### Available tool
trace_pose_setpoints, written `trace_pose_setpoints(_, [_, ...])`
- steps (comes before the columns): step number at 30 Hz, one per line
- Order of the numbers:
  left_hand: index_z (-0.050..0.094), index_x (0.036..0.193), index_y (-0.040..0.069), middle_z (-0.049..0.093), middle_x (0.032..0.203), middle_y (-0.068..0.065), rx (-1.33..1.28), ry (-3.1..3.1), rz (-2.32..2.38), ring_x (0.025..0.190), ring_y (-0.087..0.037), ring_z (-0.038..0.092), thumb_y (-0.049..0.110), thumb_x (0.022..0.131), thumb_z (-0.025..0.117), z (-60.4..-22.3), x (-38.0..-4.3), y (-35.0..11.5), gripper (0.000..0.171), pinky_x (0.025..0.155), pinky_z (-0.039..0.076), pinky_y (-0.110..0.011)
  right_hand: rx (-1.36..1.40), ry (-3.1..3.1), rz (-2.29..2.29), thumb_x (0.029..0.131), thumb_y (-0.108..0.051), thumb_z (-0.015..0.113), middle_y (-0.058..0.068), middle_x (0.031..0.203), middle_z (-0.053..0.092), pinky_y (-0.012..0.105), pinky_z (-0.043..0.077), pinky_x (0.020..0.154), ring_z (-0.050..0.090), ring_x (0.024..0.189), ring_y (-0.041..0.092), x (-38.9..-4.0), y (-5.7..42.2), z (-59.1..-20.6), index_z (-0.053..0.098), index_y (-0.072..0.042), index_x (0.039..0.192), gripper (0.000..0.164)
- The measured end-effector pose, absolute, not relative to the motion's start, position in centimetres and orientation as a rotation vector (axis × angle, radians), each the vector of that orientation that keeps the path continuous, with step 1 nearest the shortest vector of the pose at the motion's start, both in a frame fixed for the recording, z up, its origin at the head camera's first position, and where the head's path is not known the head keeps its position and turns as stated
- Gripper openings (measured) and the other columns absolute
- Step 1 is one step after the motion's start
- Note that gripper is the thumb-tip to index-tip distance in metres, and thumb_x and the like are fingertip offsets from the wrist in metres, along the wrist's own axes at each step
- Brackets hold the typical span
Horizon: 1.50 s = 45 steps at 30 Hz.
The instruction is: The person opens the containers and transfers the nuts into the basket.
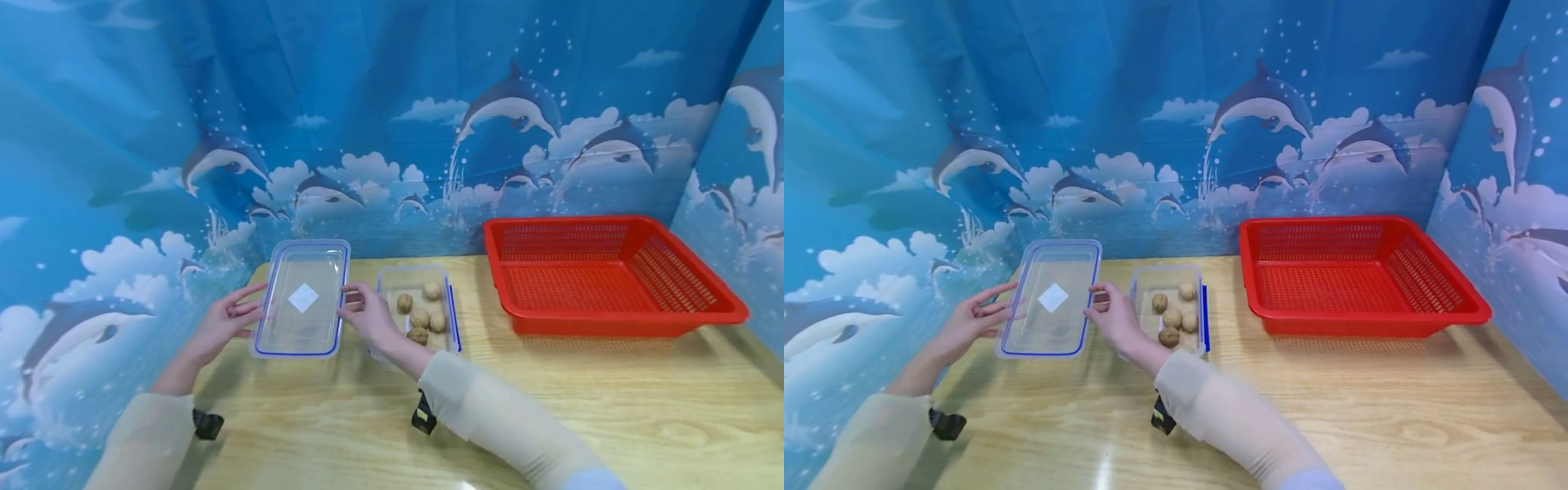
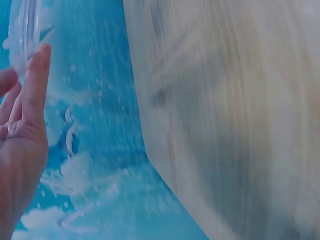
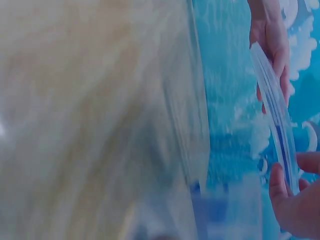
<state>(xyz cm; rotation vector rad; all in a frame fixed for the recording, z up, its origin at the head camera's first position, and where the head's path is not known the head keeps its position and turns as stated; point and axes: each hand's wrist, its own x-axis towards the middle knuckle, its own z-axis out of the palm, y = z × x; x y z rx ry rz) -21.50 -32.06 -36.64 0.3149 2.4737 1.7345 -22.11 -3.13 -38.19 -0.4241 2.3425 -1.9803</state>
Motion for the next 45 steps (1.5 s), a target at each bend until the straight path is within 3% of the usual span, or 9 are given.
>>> trace_pose_setpoints(2, [0.035, 0.15, 0.006, 0.053, 0.134, -0.019, 0.315, 2.474, 1.714, 0.097, -0.005, 0.065, 0.016, 0.099, 0.058, -36.7, -21.0, -32.9, 0.056, 0.073, 0.059, -0.034, -0.419, 2.332, -2.0, 0.09, 0.001, 0.066, 0.016, 0.113, 0.064, 0.03, 0.056, 0.078, 0.064, 0.097, 0.026, -21.5, -4.0, -38.6, 0.058, -0.002, 0.125, 0.036])
trace_pose_setpoints(9, [0.034, 0.149, 0.004, 0.067, 0.117, 0.004, 0.308, 2.434, 1.68, 0.098, -0.006, 0.065, 0.014, 0.099, 0.058, -37.4, -20.2, -34.7, 0.056, 0.075, 0.058, -0.035, -0.333, 2.247, -2.065, 0.092, 0.006, 0.06, 0.015, 0.118, 0.06, 0.029, 0.055, 0.082, 0.061, 0.102, 0.025, -20.1, -6.4, -39.7, 0.053, -0.005, 0.131, 0.042])
trace_pose_setpoints(13, [0.033, 0.149, 0.003, 0.063, 0.125, -0.011, 0.247, 2.436, 1.641, 0.097, -0.007, 0.065, 0.015, 0.098, 0.059, -37.8, -20.2, -35.4, 0.058, 0.076, 0.058, -0.036, -0.265, 2.246, -2.067, 0.09, 0.009, 0.058, 0.015, 0.119, 0.059, 0.028, 0.055, 0.08, 0.061, 0.099, 0.025, -19.9, -7.7, -40.4, 0.052, -0.005, 0.13, 0.042])
trace_pose_setpoints(18, [0.03, 0.148, -0.001, 0.048, 0.134, -0.032, 0.196, 2.46, 1.56, 0.097, -0.011, 0.065, 0.016, 0.098, 0.06, -38.4, -20.4, -35.8, 0.06, 0.077, 0.058, -0.037, -0.206, 2.247, -2.028, 0.089, 0.01, 0.058, 0.013, 0.117, 0.057, 0.028, 0.056, 0.075, 0.061, 0.096, 0.023, -20.0, -8.6, -41.3, 0.053, -0.005, 0.128, 0.042])
trace_pose_setpoints(28, [0.025, 0.148, -0.006, 0.047, 0.133, -0.036, 0.177, 2.343, 1.599, 0.098, -0.016, 0.065, 0.005, 0.097, 0.058, -40.7, -20.8, -36.5, 0.061, 0.078, 0.058, -0.038, -0.136, 2.249, -1.926, 0.086, 0.008, 0.064, 0.012, 0.114, 0.061, 0.021, 0.052, 0.057, 0.061, 0.079, 0.017, -20.8, -8.7, -42.8, 0.058, -0.006, 0.125, 0.042])
trace_pose_setpoints(35, [0.025, 0.145, -0.011, 0.048, 0.128, -0.036, 0.204, 2.354, 1.592, 0.097, -0.013, 0.061, 0.0, 0.095, 0.057, -41.6, -20.4, -36.7, 0.06, 0.073, 0.058, -0.035, -0.157, 2.277, -1.867, 0.082, 0.008, 0.07, 0.01, 0.102, 0.064, 0.022, 0.055, 0.064, 0.061, 0.088, 0.018, -21.3, -8.7, -43.9, 0.061, -0.003, 0.121, 0.041])
trace_pose_setpoints(39, [0.025, 0.143, -0.013, 0.041, 0.133, -0.04, 0.214, 2.356, 1.58, 0.097, -0.014, 0.06, -0.003, 0.094, 0.057, -41.9, -20.4, -36.5, 0.06, 0.074, 0.058, -0.036, -0.165, 2.314, -1.838, 0.079, 0.008, 0.073, 0.009, 0.095, 0.066, 0.022, 0.054, 0.067, 0.061, 0.084, 0.017, -21.5, -8.5, -44.4, 0.065, -0.002, 0.117, 0.04])
trace_pose_setpoints(45, [0.026, 0.141, -0.016, 0.046, 0.126, -0.037, 0.186, 2.357, 1.563, 0.091, -0.016, 0.061, -0.009, 0.091, 0.055, -42.2, -20.3, -36.1, 0.058, 0.071, 0.058, -0.035, -0.162, 2.308, -1.823, 0.079, 0.008, 0.073, 0.008, 0.094, 0.066, 0.022, 0.054, 0.067, 0.06, 0.082, 0.015, -21.6, -8.5, -44.5, 0.066, -0.002, 0.117, 0.04])
